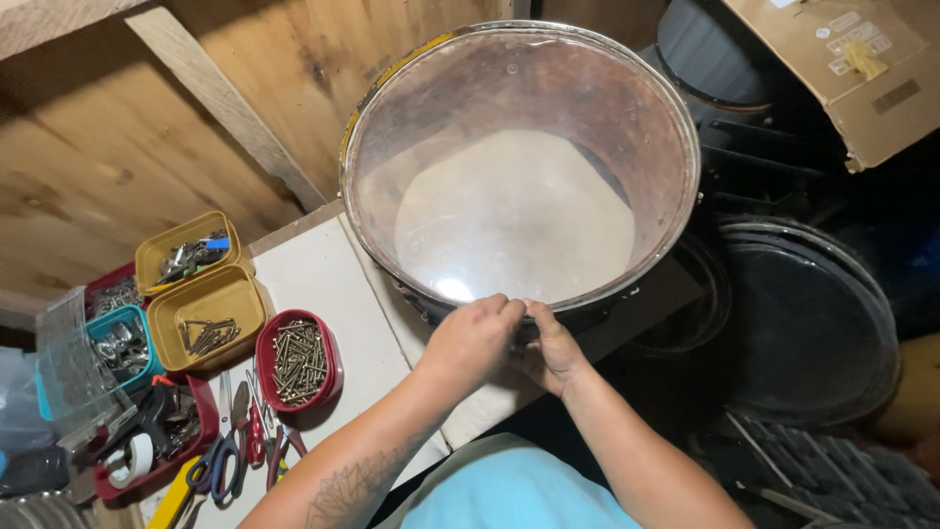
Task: Repairing a drum by installing and tightening tension rods on the rim using a drum key
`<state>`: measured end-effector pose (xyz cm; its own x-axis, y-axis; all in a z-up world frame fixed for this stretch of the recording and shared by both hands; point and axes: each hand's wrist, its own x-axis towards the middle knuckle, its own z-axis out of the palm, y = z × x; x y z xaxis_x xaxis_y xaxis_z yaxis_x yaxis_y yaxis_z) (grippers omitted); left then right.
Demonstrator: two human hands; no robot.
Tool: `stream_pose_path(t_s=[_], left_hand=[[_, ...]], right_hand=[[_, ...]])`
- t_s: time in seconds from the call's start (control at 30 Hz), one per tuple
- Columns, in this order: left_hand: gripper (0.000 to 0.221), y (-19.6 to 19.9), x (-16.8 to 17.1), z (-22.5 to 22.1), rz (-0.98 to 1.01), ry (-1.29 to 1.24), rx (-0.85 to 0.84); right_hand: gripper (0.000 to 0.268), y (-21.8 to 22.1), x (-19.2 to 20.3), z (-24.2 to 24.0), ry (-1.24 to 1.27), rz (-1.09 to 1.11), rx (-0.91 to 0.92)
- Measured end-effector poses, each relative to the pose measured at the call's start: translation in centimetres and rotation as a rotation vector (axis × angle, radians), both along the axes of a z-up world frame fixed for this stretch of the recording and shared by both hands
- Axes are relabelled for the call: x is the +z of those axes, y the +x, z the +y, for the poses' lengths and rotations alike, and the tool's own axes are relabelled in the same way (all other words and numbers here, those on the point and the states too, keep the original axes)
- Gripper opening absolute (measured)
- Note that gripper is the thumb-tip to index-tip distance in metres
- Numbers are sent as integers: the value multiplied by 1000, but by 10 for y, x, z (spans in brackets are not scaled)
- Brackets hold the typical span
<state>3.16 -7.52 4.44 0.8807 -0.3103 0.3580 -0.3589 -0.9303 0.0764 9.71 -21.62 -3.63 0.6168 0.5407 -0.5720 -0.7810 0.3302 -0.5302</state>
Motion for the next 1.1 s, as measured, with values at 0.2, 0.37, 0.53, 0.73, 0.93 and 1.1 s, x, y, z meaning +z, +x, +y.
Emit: stream_pose_path(t_s=[0.2, 0.37, 0.53, 0.73, 0.93, 1.1], left_hand=[[4, 1, -16, 12, -16, -91, 16], [13, 0, -32, 17, -110, -5, -7], [18, 1, -45, 18, -167, 12, -41], [16, -3, -53, 20, -213, 15, -54], [18, -4, -57, 19, -344, 59, -82], [13, -9, -47, 16, -456, 38, -66]], right_hand=[[50, 1, -16, 0, -15, -29, 71], [51, 2, -16, 0, -28, -61, 99], [49, 0, -1, 0, -32, -43, 80], [53, 0, -3, 1, -47, -39, 66], [57, 0, 1, 1, -32, -17, 41], [57, 1, -1, 1, -4, -58, 60]])
